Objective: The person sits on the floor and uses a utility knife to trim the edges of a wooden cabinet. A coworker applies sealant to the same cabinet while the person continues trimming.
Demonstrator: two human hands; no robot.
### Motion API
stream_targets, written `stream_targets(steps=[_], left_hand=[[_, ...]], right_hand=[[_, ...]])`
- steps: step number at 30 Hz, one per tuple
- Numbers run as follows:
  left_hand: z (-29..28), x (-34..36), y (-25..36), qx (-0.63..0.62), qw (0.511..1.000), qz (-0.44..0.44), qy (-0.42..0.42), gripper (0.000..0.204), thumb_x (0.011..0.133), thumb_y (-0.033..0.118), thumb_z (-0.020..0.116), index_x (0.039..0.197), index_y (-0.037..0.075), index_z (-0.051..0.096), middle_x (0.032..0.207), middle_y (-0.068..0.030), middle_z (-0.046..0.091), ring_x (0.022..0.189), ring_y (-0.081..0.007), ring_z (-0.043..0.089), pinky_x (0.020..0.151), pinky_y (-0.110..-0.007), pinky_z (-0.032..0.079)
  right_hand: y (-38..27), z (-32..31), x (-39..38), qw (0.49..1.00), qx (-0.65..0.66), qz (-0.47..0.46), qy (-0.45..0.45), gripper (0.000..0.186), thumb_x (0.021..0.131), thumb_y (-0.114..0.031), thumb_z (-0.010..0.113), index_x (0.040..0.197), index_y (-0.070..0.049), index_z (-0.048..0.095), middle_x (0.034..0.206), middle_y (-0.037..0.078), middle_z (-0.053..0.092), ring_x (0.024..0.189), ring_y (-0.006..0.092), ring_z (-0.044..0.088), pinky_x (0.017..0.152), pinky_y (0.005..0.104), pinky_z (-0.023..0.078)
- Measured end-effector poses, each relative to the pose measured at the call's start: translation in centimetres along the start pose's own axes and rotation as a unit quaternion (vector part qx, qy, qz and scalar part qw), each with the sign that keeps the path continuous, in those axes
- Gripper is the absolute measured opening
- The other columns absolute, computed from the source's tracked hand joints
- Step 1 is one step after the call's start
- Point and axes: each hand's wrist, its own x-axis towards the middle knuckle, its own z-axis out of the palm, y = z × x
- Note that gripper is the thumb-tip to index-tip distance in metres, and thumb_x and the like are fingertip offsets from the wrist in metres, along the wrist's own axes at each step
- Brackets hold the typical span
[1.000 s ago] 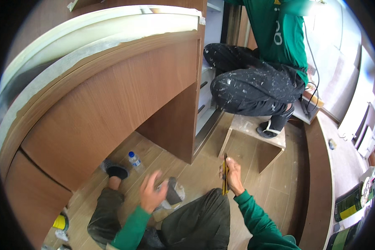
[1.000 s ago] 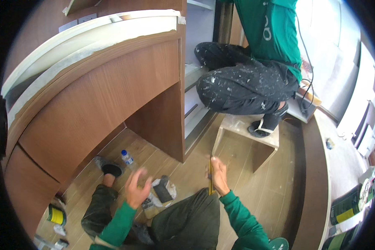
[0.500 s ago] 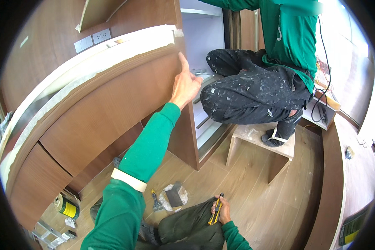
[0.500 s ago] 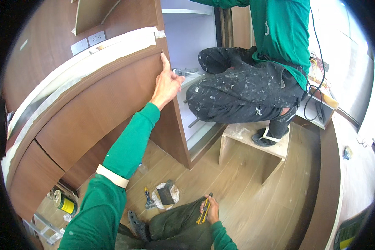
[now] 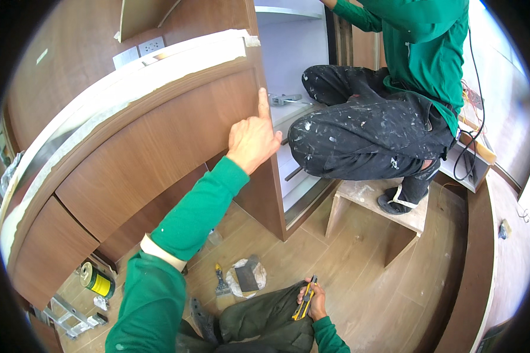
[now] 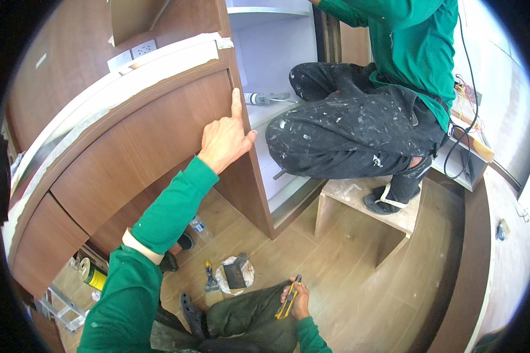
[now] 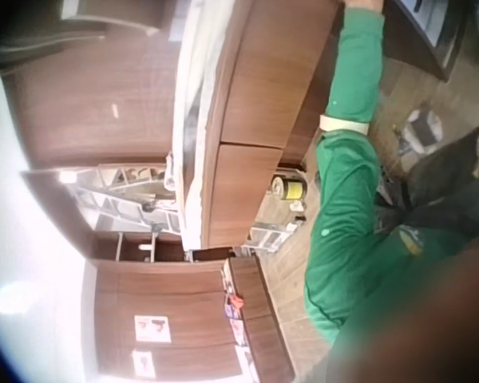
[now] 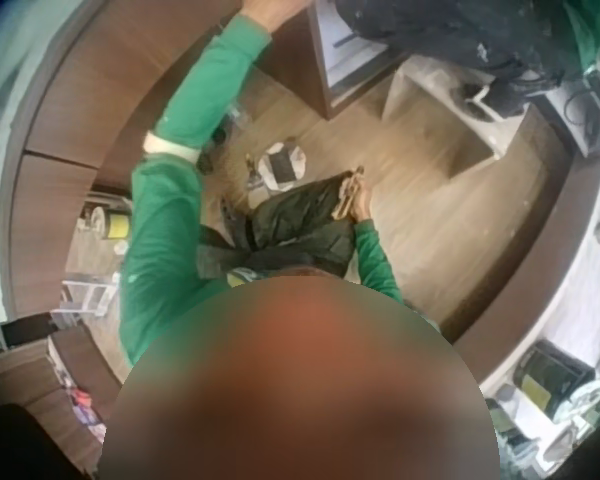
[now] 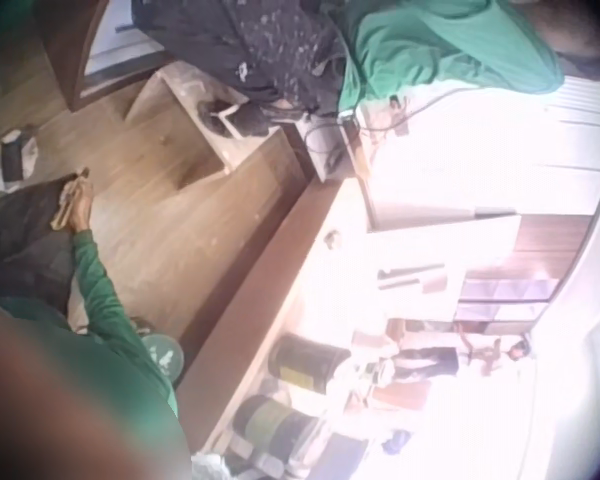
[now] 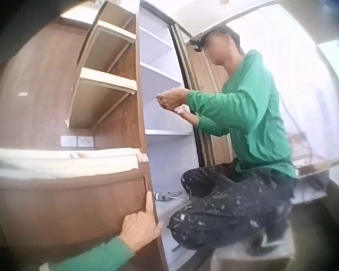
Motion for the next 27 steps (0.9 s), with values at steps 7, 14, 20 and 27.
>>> stream_targets(steps=[7,14,20,27], left_hand=[[-1.4,4.0,0.1,0.082,0.996,-0.018,0.034,0.103,0.086,0.036,0.073,0.157,-0.016,0.019,0.074,-0.0205,0.073,0.068,-0.0379,0.074,0.064,-0.048,0.06],[3.2,-7.3,0.9,-0.05,0.995,0.09,-0.016,0.074,0.09,0.042,0.07,0.14,-0.008,0.049,0.082,-0.0264,0.068,0.071,-0.0426,0.07,0.066,-0.054,0.056],[11.5,-34.1,-2.7,-0.33,0.834,0.069,-0.437,0.078,0.081,0.048,0.08,0.133,-0.007,0.058,0.108,-0.0278,0.072,0.1,-0.043,0.071,0.088,-0.05,0.056],[13.0,-40.0,-5.0,-0.431,0.803,-0.166,-0.377,0.035,0.075,0.02,0.08,0.09,-0.009,0.068,0.073,-0.0192,0.07,0.072,-0.0297,0.072,0.068,-0.047,0.057]], right_hand=[[-0.3,0.0,0.1,1.0,0.004,0.022,0.007,0.031,0.109,-0.021,0.046,0.132,-0.002,0.053,0.077,0.015,0.064,0.058,0.0274,0.061,0.052,0.0412,0.053],[-0.4,0.2,0.6,1.0,-0.002,0.007,0.022,0.03,0.107,-0.025,0.045,0.129,-0.007,0.053,0.078,0.013,0.063,0.059,0.027,0.06,0.053,0.0411,0.051],[0.3,4.5,-0.5,0.998,0.014,-0.04,0.04,0.031,0.108,-0.036,0.05,0.122,-0.01,0.055,0.085,0.01,0.064,0.07,0.0267,0.064,0.064,0.0411,0.054],[3.7,16.2,1.3,0.905,-0.366,-0.208,-0.057,0.041,0.109,-0.017,0.056,0.144,0.003,0.048,0.118,0.014,0.064,0.108,0.0218,0.062,0.1,0.0325,0.048]])
